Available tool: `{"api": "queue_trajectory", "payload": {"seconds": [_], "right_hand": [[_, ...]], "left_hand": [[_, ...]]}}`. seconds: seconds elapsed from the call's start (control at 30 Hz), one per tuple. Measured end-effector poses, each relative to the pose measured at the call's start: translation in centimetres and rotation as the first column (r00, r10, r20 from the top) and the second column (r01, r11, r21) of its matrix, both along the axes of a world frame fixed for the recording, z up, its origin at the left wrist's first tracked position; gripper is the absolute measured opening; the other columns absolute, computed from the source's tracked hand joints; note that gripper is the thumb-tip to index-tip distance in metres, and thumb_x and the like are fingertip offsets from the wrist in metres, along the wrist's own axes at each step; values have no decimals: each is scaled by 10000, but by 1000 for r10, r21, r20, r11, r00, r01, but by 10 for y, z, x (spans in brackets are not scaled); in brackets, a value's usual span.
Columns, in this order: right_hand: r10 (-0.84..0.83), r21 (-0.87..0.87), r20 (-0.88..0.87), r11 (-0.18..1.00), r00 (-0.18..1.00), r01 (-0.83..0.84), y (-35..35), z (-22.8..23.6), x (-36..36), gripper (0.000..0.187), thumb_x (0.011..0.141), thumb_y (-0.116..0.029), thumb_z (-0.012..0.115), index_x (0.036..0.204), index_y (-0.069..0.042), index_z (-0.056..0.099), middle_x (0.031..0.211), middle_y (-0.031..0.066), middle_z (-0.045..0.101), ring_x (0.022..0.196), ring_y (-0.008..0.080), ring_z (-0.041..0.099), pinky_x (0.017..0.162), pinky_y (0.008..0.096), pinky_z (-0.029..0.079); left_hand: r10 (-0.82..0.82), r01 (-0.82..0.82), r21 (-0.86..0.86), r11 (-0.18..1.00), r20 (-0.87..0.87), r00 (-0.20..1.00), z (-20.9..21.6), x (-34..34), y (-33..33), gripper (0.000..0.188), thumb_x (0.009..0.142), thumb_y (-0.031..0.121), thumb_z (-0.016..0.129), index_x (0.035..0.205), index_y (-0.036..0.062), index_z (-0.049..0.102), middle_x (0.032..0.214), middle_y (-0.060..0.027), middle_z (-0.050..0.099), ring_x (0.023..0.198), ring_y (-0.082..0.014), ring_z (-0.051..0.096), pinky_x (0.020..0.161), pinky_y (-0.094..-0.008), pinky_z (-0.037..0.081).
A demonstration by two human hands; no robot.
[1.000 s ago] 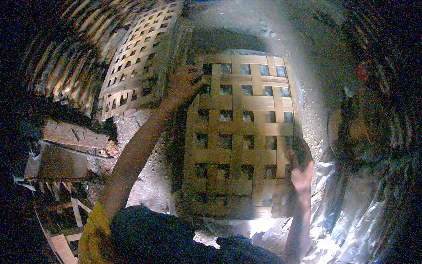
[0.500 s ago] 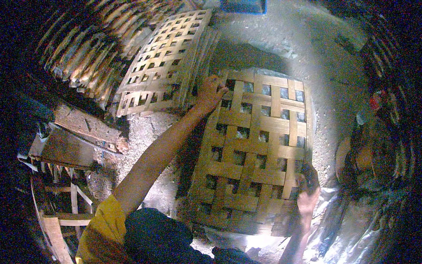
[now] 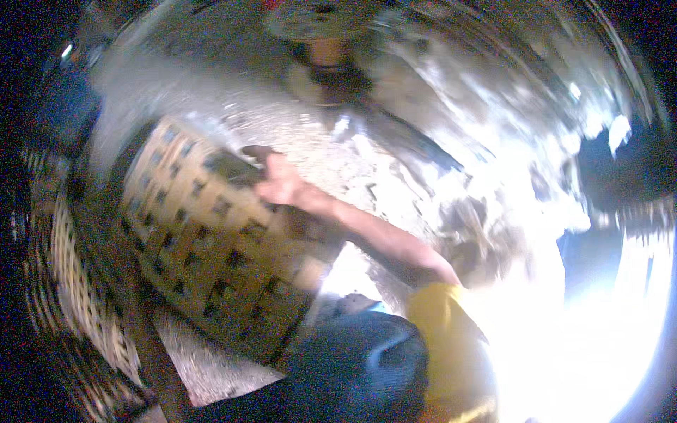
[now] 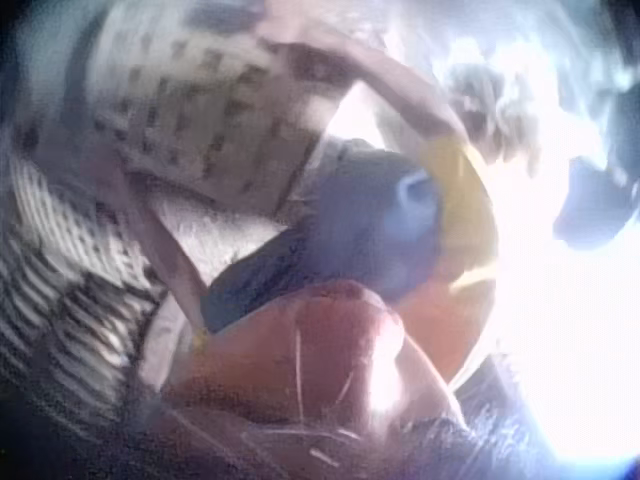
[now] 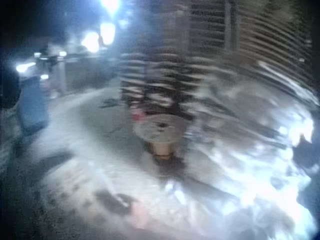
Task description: The person assembles a woven basket by inserting thin wooden strips into a lattice frame, then covers it with a plastic sheet and places a second lattice on top. They continue to adjust and secure the components by hand.
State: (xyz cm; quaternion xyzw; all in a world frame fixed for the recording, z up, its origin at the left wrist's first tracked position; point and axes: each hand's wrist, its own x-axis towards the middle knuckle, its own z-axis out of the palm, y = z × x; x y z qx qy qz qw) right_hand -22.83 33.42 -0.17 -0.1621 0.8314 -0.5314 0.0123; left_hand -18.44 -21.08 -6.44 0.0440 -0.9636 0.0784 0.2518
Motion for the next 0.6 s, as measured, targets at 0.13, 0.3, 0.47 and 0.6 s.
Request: {"api": "queue_trajectory", "payload": {"seconds": [0.13,0.3,0.47,0.6], "right_hand": [[-95,-159,100,981,990,110,17,22,15,490,872,-143,636,1339,-28,541,1292,193,625,1207,329,602,1053,406,470],[-182,-126,242,968,953,217,68,16,49,379,982,-94,559,1353,-19,543,1348,188,593,1228,274,592,1060,380,483],[-496,46,225,865,839,500,137,-44,92,302,958,-161,569,1202,4,637,1157,143,699,1067,238,675,942,346,528],[-602,110,190,798,775,593,189,-83,137,258,956,-99,538,1176,-29,653,1057,112,730,951,179,702,856,304,558]], "left_hand": [[207,-206,-314,927,-32,978,26,33,-23,327,1046,330,434,1198,78,577,1176,-141,606,989,-316,617,859,-453,517],[177,-284,572,770,236,955,70,52,-5,415,1060,380,416,1261,39,542,1221,-177,592,1031,-328,620,885,-439,506],[252,-517,600,611,471,845,126,42,77,521,1032,437,463,1339,21,525,1310,-216,561,1141,-335,580,951,-430,476],[178,-474,738,481,447,877,83,27,30,573,1017,466,486,1368,15,523,1336,-227,561,1198,-331,556,978,-429,463]]}}
